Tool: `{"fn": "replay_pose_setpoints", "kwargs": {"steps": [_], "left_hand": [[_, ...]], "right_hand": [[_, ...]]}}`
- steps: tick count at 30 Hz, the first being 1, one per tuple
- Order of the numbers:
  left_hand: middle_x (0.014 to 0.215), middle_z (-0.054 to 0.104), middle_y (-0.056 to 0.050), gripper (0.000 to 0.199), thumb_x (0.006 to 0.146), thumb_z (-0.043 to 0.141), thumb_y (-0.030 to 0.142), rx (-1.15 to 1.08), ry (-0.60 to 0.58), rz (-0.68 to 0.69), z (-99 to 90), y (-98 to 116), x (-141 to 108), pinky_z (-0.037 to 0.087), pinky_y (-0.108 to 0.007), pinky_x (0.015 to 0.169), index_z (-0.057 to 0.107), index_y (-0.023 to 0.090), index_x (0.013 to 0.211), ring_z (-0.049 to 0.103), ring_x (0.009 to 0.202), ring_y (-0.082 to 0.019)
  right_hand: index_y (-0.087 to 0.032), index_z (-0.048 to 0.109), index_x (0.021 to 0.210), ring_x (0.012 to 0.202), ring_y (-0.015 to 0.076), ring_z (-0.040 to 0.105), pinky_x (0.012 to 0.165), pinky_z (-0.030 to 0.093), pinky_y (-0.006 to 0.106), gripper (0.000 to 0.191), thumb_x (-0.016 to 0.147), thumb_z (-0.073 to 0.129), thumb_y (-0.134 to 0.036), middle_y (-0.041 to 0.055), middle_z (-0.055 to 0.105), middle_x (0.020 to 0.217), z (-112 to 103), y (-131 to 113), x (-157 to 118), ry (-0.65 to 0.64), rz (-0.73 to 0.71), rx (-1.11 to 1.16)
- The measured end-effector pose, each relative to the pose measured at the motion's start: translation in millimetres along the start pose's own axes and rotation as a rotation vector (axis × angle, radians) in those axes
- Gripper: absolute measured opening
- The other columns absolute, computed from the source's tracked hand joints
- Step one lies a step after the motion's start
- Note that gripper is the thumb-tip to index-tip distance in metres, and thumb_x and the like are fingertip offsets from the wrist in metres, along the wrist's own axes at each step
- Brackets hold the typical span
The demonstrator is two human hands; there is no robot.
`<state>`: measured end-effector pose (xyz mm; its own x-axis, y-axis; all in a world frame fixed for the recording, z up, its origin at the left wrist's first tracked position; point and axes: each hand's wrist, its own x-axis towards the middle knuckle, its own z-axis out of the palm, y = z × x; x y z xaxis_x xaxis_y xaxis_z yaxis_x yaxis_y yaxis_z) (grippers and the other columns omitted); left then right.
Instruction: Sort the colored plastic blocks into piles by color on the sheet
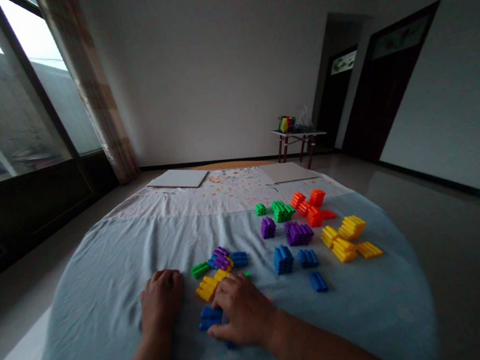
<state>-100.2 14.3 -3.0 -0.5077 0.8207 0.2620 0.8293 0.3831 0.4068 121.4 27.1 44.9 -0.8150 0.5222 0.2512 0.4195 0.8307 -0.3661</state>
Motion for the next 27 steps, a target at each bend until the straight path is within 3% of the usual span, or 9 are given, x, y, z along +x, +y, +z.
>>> {"fn": "replay_pose_setpoints", "kwargs": {"steps": [7, 12, 17, 19, 23, 27], "left_hand": [[0.11, 0.064, -0.01, 0.044, 0.085, 0.029, 0.039, 0.004, -0.017, 0.003, 0.1, -1, 1, 0.042, -0.036, 0.085, 0.068, 0.02, 0.094, 0.057, 0.101, -0.025], [0.111, 0.064, -0.01, 0.045, 0.085, 0.029, 0.04, 0.013, -0.033, -0.009, 0.0, -1, 2, 0.043, -0.036, 0.085, 0.067, 0.019, 0.096, 0.056, 0.102, -0.026], [0.111, 0.064, -0.01, 0.046, 0.085, 0.028, 0.041, 0.029, -0.025, -0.009, 1.7, -1, 3, 0.042, -0.036, 0.087, 0.067, 0.019, 0.095, 0.056, 0.104, -0.026], [0.111, 0.064, -0.01, 0.047, 0.085, 0.028, 0.041, 0.033, -0.021, -0.005, 2.3, -1, 3, 0.042, -0.035, 0.088, 0.067, 0.019, 0.095, 0.056, 0.104, -0.025], [0.111, 0.064, -0.009, 0.046, 0.085, 0.028, 0.042, 0.034, -0.012, -0.004, 2.8, -2, 3, 0.043, -0.034, 0.088, 0.067, 0.019, 0.096, 0.056, 0.104, -0.025], [0.111, 0.064, -0.01, 0.046, 0.085, 0.029, 0.042, 0.032, -0.014, -0.008, 2.8, -3, 4, 0.044, -0.035, 0.084, 0.068, 0.019, 0.095, 0.057, 0.102, -0.026]], "right_hand": [[-0.02, 0.059, 0.091, 0.086, 0.0168, 0.06, 0.077, 0.046, 0.027, 0.024, 0.072, 0.069, -0.031, 0.0024, 0.064, 0.089, -53, 18, -45, 0.203, 0.231, 0.229], [-0.02, 0.059, 0.092, 0.085, 0.0192, 0.061, 0.078, 0.047, 0.03, 0.019, 0.076, 0.064, -0.029, 0.0041, 0.064, 0.089, -48, 42, -84, 0.216, 0.398, 0.038], [-0.02, 0.061, 0.092, 0.09, 0.023, 0.061, 0.081, 0.047, 0.034, 0.029, 0.073, 0.069, -0.039, 0.006, 0.064, 0.093, -42, 60, -99, 0.039, 0.497, -0.012], [-0.02, 0.062, 0.101, 0.098, 0.0233, 0.059, 0.086, 0.046, 0.034, 0.038, 0.07, 0.072, -0.038, 0.0066, 0.064, 0.102, -48, 64, -101, 0.012, 0.466, 0.05], [-0.022, 0.055, 0.121, 0.117, 0.0214, 0.049, 0.102, 0.037, 0.035, 0.052, 0.071, 0.067, -0.018, 0.0061, 0.057, 0.124, -58, 70, -102, -0.045, 0.262, 0.134], [-0.023, 0.058, 0.12, 0.115, 0.0194, 0.05, 0.103, 0.036, 0.036, 0.051, 0.073, 0.056, -0.005, 0.0045, 0.061, 0.12, -58, 72, -101, -0.128, 0.138, 0.117]]}}
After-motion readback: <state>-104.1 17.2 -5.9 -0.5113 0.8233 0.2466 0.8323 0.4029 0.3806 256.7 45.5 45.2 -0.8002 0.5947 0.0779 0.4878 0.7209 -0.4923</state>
